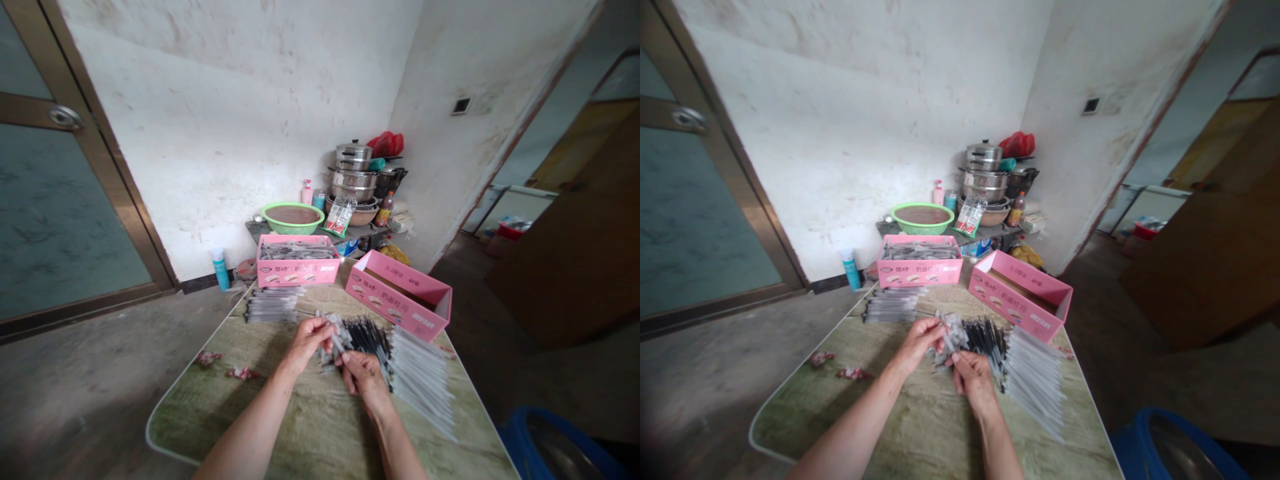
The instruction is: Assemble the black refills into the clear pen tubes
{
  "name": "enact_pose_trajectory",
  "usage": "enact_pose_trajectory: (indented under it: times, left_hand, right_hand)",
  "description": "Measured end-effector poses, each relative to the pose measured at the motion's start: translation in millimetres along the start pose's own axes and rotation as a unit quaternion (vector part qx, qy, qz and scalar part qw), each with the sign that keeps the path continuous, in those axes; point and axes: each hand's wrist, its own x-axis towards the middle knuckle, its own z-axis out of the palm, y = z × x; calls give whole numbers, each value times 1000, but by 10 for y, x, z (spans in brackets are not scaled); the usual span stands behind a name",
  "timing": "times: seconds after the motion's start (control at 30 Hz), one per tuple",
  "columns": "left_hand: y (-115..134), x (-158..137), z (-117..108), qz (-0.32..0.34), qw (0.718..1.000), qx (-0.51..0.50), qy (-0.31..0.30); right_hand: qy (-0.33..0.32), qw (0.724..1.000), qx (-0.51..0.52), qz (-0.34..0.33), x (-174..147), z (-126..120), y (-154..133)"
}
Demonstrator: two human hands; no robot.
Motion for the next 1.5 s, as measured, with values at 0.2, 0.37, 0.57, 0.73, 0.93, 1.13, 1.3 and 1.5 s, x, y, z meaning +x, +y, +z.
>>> enact_pose_trajectory:
  times: [0.2, 0.37, 0.57, 0.73, 0.93, 1.13, 1.3, 1.5]
  left_hand:
    - [-15, 27, -23, -48, 996, -14, 71]
    - [57, 42, -99, -11, 994, -40, 98]
    - [38, 71, -104, 29, 992, 18, 118]
    - [-11, 67, -112, 23, 971, 205, 120]
    - [25, 12, -83, 65, 886, 450, 94]
    - [25, -3, -87, 52, 873, 477, 84]
    - [17, -1, -86, 42, 870, 482, 89]
    - [65, 24, -225, 111, 842, 497, 179]
  right_hand:
    - [124, 914, -347, -170, -39, 84, -11]
    - [104, 929, -325, -146, -33, 87, 19]
    - [144, 941, -284, -117, -18, -32, -6]
    - [226, 909, -331, -115, -19, -158, 51]
    - [398, 725, -544, -141, -77, -617, 72]
    - [448, 622, -640, -51, -175, -999, 128]
    - [415, 628, -657, -18, -161, -977, 203]
    - [428, 641, -634, -62, -120, -906, 197]
